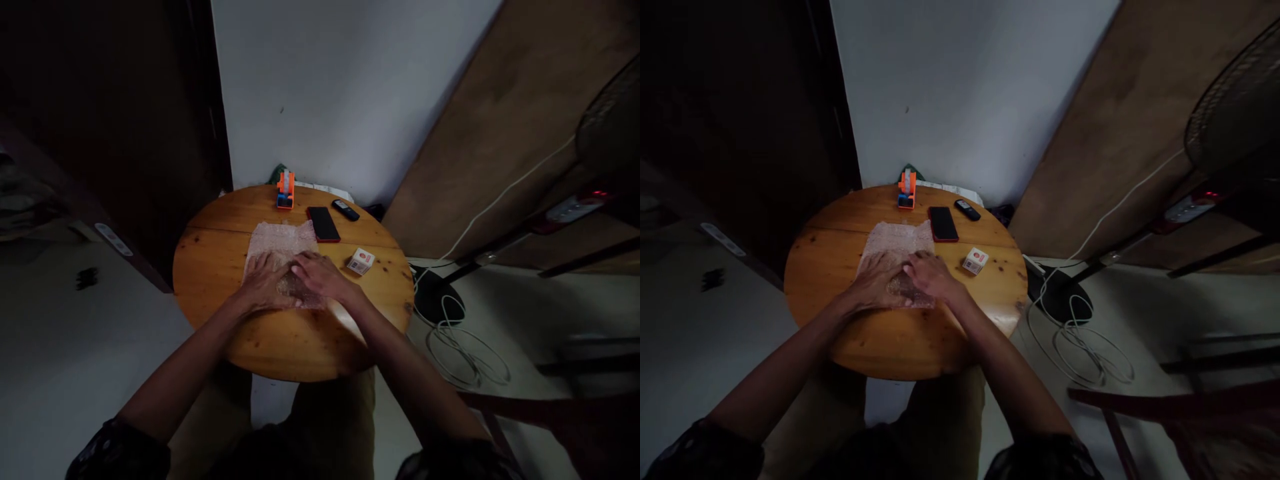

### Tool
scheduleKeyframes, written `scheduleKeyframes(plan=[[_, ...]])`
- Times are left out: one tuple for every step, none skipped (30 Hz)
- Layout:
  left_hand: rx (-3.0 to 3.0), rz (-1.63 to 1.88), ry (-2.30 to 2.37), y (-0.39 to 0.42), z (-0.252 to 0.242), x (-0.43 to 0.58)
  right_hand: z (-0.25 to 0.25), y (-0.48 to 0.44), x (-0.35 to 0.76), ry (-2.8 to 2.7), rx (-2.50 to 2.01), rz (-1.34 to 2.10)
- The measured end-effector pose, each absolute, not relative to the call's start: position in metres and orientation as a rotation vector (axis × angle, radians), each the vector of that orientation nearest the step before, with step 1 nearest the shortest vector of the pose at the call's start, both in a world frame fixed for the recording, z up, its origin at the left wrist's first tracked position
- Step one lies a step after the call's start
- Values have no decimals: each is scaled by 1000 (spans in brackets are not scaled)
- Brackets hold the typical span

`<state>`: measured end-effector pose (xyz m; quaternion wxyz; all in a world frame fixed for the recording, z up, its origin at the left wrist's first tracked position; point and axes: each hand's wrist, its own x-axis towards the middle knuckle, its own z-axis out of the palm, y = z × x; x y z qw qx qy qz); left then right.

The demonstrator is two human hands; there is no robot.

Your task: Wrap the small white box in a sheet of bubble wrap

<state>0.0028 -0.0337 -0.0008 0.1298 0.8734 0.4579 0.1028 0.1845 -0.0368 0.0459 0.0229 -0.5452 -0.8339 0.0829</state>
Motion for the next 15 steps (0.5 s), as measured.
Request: scheduleKeyframes(plan=[[2535,252,1350,-34,0,2,42,-39,197,-2576,-1721,233],[2536,211,1365,-34,0,2,37,-43,207,-2565,-1732,203],[2537,186,1372,-34,0,2,32,-47,214,-2554,-1728,175],[2540,175,1372,-34,0,2,27,-51,219,-2531,-1716,143],[2539,168,1371,-34,0,1,22,-54,221,-2503,-1700,111],[2533,160,1370,-34,0,1,17,-56,222,-2474,-1685,87],[2528,151,1367,-35,0,0,13,-58,221,-2446,-1672,72],[2525,143,1363,-35,0,-1,9,-58,220,-2424,-1661,69],[2524,136,1356,-35,0,-3,6,-58,219,-2408,-1649,77],[2524,130,1347,-35,0,-5,4,-57,219,-2394,-1637,91],[2524,123,1336,-35,0,-8,3,-56,219,-2382,-1623,106],[2524,114,1327,-36,1,-11,2,-56,219,-2367,-1610,120],[2525,102,1321,-37,3,-14,2,-56,220,-2350,-1597,131],[2528,91,1318,-39,5,-17,2,-56,221,-2333,-1585,138],[2536,82,1314,-42,9,-20,2,-57,222,-2317,-1574,140]])
